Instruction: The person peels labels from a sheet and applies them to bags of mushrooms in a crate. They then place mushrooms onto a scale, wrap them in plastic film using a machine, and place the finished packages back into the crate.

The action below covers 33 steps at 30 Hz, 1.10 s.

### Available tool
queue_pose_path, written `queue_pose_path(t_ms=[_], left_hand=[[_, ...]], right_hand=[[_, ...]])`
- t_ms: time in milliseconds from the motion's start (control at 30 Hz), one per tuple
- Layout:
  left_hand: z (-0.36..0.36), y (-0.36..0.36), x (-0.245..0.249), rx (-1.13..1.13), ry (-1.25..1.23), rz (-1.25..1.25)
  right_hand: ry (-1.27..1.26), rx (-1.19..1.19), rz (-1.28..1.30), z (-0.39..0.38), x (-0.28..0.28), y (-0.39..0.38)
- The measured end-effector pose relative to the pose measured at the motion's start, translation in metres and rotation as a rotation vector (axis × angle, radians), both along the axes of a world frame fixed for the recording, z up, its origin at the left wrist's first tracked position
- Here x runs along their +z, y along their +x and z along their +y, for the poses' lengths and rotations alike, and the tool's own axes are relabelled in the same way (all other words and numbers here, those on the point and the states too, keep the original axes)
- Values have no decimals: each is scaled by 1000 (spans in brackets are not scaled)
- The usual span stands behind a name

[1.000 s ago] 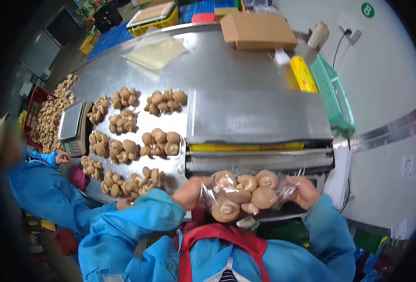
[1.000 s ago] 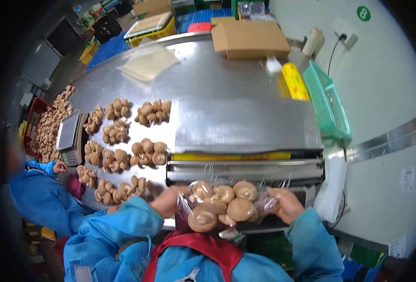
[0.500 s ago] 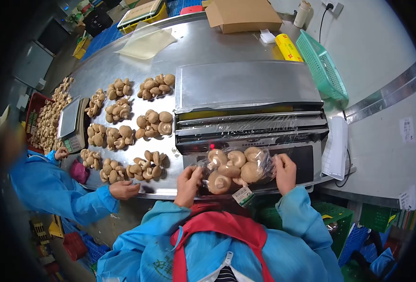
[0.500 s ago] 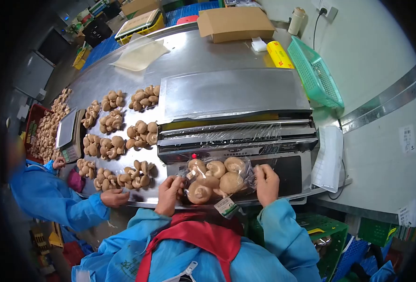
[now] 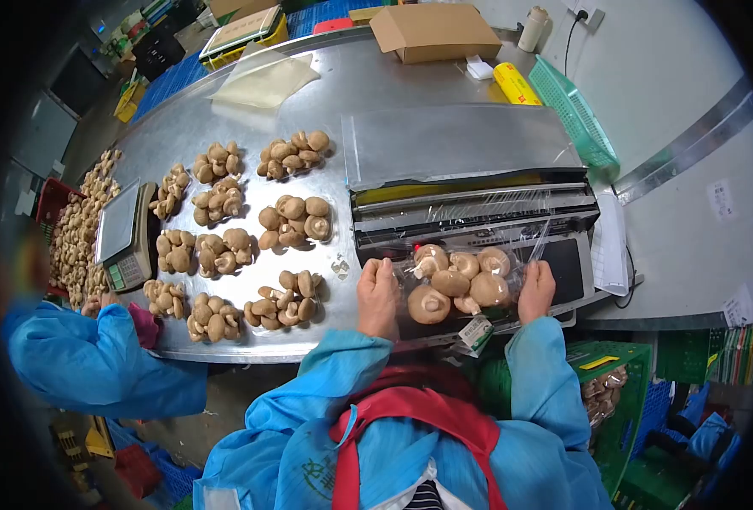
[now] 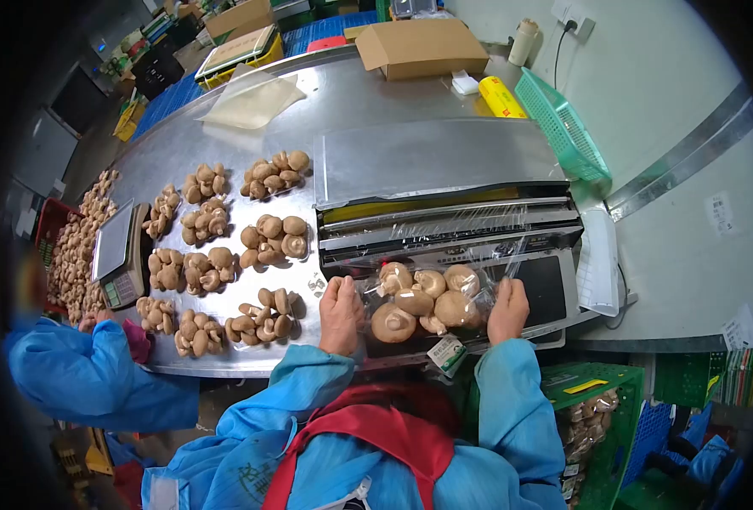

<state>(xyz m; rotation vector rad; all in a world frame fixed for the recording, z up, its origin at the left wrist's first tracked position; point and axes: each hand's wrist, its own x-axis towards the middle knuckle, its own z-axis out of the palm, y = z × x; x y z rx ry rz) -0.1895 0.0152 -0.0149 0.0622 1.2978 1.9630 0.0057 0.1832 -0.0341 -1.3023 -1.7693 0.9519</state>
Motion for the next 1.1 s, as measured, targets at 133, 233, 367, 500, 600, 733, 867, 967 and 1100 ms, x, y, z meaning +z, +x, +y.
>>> queue_pose_path(t_ms=[133,233,367,500,600,733,867,967,1100], left_hand=[[-60,-13,19,-144,-123,15],[-97,-25,16,-157,-131,13],[-106,-61,-23,-137,-244,145],[-78,-68,-67,4,-463,1131],[-58,-47,-81,-67,-632,1097],[-53,-36,-110,-64,-659,877],[-58,-19,-31,37,218,-442],[-93,-10,-11,-96,287,-219],[-137,9,-13,-238,496,-374]], right_hand=[[-89,-65,-79,-29,7,33],[-152,-81,-91,-61,3,44],[-96,-5,-90,-73,-9,11],[-21,-17,-223,-73,14,-10],[89,19,-505,-69,6,-19],[41,279,-224,-64,1,-38],[-1405,516,748,-101,36,-81],[-1549,1134,779,-124,80,-90],[-1535,1073,599,-143,72,-59]])
